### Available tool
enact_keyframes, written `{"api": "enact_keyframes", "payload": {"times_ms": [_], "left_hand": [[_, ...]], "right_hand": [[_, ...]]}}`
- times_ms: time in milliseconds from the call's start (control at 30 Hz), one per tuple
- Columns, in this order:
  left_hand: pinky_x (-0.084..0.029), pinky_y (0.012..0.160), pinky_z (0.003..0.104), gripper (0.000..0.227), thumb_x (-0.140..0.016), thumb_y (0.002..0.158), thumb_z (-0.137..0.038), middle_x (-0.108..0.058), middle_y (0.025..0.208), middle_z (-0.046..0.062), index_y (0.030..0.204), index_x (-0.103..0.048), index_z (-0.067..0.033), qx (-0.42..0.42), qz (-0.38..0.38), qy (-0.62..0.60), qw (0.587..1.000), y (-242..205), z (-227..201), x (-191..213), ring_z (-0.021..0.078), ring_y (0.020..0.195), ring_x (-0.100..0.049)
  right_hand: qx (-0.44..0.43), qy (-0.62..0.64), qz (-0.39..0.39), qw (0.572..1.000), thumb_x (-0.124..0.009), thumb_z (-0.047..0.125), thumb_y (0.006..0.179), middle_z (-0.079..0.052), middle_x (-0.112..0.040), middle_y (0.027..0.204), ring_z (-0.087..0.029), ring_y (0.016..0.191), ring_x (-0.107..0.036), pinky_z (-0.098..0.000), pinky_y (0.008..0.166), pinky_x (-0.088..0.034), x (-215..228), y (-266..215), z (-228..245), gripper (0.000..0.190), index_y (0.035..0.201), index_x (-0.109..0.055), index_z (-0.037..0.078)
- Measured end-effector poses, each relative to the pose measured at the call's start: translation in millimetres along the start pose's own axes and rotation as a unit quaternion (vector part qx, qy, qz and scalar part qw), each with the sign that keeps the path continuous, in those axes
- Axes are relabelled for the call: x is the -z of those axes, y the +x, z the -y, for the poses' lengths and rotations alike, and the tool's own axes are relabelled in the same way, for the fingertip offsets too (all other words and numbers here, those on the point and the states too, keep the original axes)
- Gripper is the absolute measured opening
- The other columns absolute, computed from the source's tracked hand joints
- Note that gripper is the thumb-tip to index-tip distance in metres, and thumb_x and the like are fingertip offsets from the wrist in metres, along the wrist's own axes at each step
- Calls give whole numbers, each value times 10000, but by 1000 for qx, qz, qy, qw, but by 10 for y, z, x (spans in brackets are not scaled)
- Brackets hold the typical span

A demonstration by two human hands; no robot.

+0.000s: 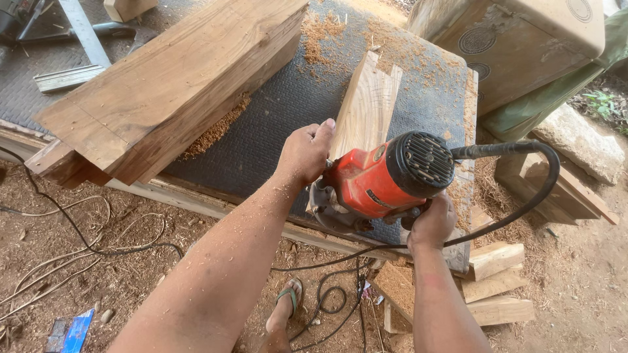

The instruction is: The person uses a handheld electric router to shape a small wooden block on a workbench. They guide the router along the wood's edges and surfaces, creating a groove and removing material. The person adjusts the router's position multiple times to work on different sections of the block.

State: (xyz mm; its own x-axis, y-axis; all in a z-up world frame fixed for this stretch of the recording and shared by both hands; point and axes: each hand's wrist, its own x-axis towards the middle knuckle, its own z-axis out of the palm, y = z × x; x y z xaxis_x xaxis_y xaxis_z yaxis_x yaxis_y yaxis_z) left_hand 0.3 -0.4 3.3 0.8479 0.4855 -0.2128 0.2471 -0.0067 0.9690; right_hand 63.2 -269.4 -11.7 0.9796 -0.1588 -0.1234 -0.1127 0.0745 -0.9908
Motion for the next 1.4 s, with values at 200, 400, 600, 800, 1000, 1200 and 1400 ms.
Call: {"api": "enact_keyframes", "payload": {"times_ms": [200,400,600,800,1000,1200,1400], "left_hand": [[-520,719,397,583,-462,983,-526,-682,730,125,794,-665,-13,3,-2,5,1000,38,168,-27,239,725,-662],[-515,709,384,577,-494,979,-521,-670,700,122,756,-658,-15,-32,-16,-7,999,39,406,-50,239,696,-647],[-513,711,400,575,-485,983,-526,-679,725,126,799,-672,-15,-25,-14,-2,1000,57,159,-33,263,714,-653],[-501,823,416,543,-488,988,-513,-707,878,153,953,-727,-26,-47,-27,5,999,19,-75,7,284,851,-672],[-523,825,420,594,-450,990,-524,-735,859,180,930,-719,3,3,-4,14,1000,15,-62,3,304,852,-708],[-521,803,409,576,-449,989,-526,-725,836,155,924,-714,-18,-27,-14,15,999,29,-16,-9,280,818,-697],[-544,775,409,612,-455,993,-535,-718,801,166,884,-706,12,14,10,3,1000,27,1,-13,289,796,-710]], "right_hand": [[50,-11,31,998,-476,237,988,-19,-556,789,-108,650,-513,-286,622,-434,102,71,-202,215,817,-547,129],[38,-42,14,998,-501,309,975,-10,-548,768,-107,635,-489,-292,616,-454,76,48,-520,283,765,-510,120],[29,6,16,999,-555,279,998,-23,-555,734,-125,599,-500,-307,570,-415,95,163,-255,232,840,-544,110],[43,42,51,997,-518,290,1021,-21,-608,776,-124,625,-554,-284,517,-408,39,139,-48,253,902,-621,90],[23,22,36,999,-500,286,1026,-27,-585,751,-132,617,-523,-299,532,-397,25,98,-23,264,879,-608,94],[26,30,45,998,-477,241,1018,-13,-583,748,-108,611,-519,-268,556,-419,23,63,-17,232,882,-600,98],[16,47,57,997,-442,204,970,-11,-570,711,-104,543,-483,-257,462,-367,5,26,12,219,889,-617,99]]}}
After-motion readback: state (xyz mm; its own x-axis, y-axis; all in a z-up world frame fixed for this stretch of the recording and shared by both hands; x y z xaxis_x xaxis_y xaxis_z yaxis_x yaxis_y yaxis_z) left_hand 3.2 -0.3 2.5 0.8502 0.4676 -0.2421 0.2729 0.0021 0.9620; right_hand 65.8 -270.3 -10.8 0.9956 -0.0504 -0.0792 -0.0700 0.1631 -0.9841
